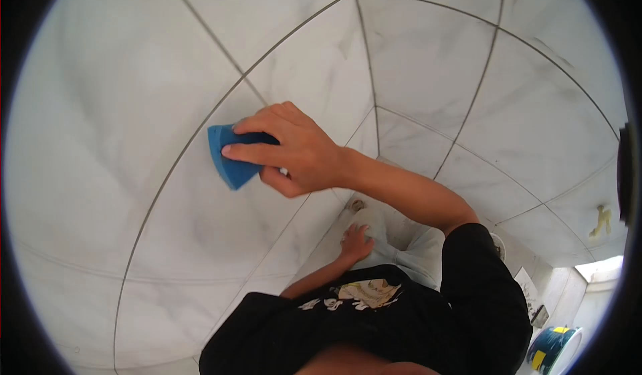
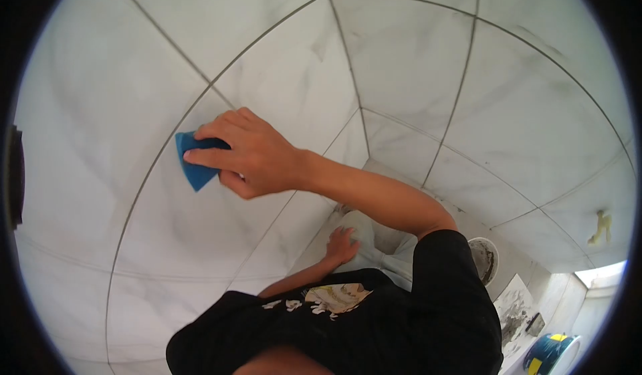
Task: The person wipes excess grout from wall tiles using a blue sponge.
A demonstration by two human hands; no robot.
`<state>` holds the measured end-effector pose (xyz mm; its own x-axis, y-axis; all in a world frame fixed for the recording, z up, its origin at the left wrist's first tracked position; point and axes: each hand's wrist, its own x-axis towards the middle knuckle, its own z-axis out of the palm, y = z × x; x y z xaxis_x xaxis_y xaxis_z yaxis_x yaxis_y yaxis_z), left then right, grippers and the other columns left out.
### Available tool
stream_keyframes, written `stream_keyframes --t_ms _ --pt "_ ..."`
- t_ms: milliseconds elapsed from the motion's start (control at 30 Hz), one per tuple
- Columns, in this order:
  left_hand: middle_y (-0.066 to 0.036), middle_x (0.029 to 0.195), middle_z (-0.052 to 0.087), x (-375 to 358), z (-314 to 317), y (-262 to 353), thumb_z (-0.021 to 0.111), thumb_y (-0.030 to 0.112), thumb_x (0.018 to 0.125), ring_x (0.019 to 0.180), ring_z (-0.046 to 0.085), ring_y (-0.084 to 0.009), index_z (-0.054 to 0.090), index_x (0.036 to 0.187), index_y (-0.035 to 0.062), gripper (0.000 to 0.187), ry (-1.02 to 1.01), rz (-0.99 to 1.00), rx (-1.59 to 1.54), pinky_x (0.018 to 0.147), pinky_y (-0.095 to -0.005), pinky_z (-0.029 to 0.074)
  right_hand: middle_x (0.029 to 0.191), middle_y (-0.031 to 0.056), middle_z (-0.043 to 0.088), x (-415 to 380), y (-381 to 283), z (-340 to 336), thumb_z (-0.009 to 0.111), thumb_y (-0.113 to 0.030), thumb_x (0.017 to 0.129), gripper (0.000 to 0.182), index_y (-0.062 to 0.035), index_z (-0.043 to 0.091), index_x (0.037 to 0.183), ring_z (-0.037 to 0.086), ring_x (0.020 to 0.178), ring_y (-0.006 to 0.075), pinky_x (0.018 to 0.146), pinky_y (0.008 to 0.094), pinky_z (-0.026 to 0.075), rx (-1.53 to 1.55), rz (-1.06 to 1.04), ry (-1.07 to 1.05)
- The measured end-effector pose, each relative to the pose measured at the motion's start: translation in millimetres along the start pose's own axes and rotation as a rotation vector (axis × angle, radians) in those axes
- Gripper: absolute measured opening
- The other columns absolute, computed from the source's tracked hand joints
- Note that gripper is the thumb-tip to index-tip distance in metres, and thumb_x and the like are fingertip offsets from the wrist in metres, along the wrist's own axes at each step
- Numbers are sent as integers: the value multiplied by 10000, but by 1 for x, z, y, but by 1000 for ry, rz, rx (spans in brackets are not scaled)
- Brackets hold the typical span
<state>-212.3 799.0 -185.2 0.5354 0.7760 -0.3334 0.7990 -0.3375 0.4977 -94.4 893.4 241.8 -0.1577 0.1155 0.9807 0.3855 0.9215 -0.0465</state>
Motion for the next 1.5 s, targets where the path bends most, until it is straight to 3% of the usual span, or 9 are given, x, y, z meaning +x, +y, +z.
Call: stream_keyframes --t_ms 233,400,533,667,700,933,1067,1233,1500 --pt "-236 1607 223 7 -3 12 590 520 886 1429 250 -541 393 1502 239 705 -142 -121 109 1067 -723 314 1159 136 617 39 19 -139 796 -131 795 532 -76 620 1295 616 1017 270 819 339 526 -478 228 158" --pt "-230 1637 170 44 -7 16 549 603 885 1473 199 -511 277 1577 222 836 -252 -173 54 1117 -699 257 1024 146 623 172 0 -290 785 -170 820 396 -59 673 1183 628 939 314 762 395 543 -1158 -273 229" --pt "-205 1628 202 67 -3 25 546 561 898 1454 265 -475 283 1576 230 798 -232 -245 137 1113 -658 288 1225 224 619 314 -20 -358 710 -131 839 455 13 630 1263 570 1146 398 1000 447 464 -1618 -285 -49" --pt "-197 1612 234 86 -8 38 511 532 925 1435 303 -454 287 1575 235 748 -276 -256 167 1088 -640 323 1204 191 645 350 0 -389 672 -116 831 351 28 654 1151 588 1077 394 957 464 481 -1778 -204 -277" --pt "-195 1606 244 89 -7 41 493 519 937 1432 309 -447 289 1574 229 729 -274 -262 181 1078 -634 334 966 131 634 345 24 -426 671 -147 864 212 -59 670 1056 633 879 319 710 423 548 -1926 -314 -478" --pt "-217 1593 249 93 -1 33 460 483 955 1430 322 -411 284 1576 187 710 -267 -251 198 1065 -634 350 940 91 634 146 -12 -341 670 -37 761 258 -95 704 1010 626 970 255 858 364 505 -1359 208 -1310" --pt "-230 1580 263 92 4 22 464 471 954 1424 334 -403 291 1571 168 708 -246 -154 179 1060 -640 353 1052 99 656 280 14 -341 678 -137 836 348 -135 679 1184 613 1014 332 885 419 520 -1589 -309 -562" --pt "-231 1555 309 90 -10 28 481 451 948 1412 351 -397 338 1545 144 686 -238 -208 126 1056 -636 359 1164 184 657 339 60 -350 638 -71 804 323 22 651 1113 596 1045 397 939 472 484 -1834 -278 -695" --pt "-213 1543 343 96 7 21 485 440 933 1419 351 -380 385 1517 149 660 -196 -190 137 1063 -630 356 1114 102 707 341 61 -339 576 47 776 385 -87 710 1111 652 990 283 860 406 530 -1667 -336 -996"
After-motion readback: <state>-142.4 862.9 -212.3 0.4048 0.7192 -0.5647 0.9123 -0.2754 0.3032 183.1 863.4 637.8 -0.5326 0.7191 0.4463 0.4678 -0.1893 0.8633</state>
